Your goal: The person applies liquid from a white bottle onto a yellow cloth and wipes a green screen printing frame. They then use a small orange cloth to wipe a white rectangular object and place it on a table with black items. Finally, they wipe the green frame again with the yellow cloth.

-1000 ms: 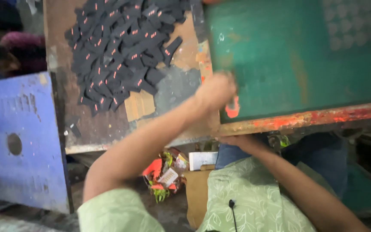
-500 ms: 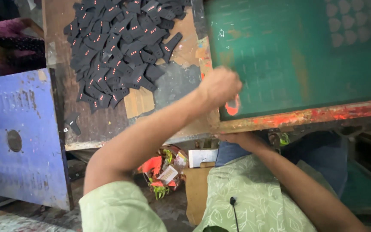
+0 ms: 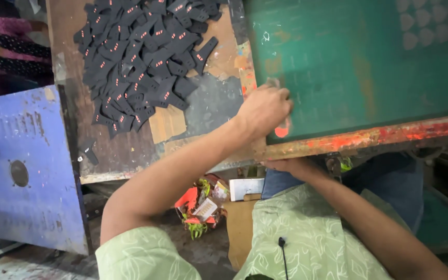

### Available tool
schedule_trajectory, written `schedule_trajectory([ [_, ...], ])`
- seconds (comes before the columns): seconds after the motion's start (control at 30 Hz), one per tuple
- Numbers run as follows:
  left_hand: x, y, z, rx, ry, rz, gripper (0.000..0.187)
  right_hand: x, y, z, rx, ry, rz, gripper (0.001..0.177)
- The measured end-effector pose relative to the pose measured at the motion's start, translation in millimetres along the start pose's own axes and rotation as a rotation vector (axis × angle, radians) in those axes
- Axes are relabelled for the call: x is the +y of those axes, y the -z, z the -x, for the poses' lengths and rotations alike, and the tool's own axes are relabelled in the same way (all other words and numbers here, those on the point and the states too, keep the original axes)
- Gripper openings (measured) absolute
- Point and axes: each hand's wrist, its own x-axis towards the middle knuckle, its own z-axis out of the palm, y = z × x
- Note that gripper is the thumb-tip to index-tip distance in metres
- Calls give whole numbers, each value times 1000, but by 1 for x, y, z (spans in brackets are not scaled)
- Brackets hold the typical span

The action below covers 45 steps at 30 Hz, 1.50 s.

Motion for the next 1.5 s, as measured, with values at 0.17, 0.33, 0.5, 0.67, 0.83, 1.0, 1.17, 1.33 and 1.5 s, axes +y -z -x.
schedule_trajectory([
  [0.17,14,-2,12,-89,-89,4,23,26,-6,1,115,179,140,43],
  [0.33,19,-19,22,-50,-208,-22,9,23,-9,0,65,-23,7,41],
  [0.5,23,-12,13,-121,-162,14,12,41,-10,-4,71,-107,-6,46],
  [0.67,13,1,-7,-214,-112,41,12,48,-10,-8,44,-98,-25,49],
  [0.83,-33,46,-39,-273,83,204,11,68,-19,-15,139,159,239,50],
  [1.0,-36,-8,-23,-1,92,-36,12,39,-10,-11,60,101,62,48],
  [1.17,7,-20,1,29,15,-300,11,64,-18,-2,21,0,-149,47],
  [1.33,30,-20,16,-152,64,35,9,68,-21,-6,146,56,-199,68],
  [1.5,26,2,14,-224,53,166,10,43,-12,0,69,-11,-19,46],
])
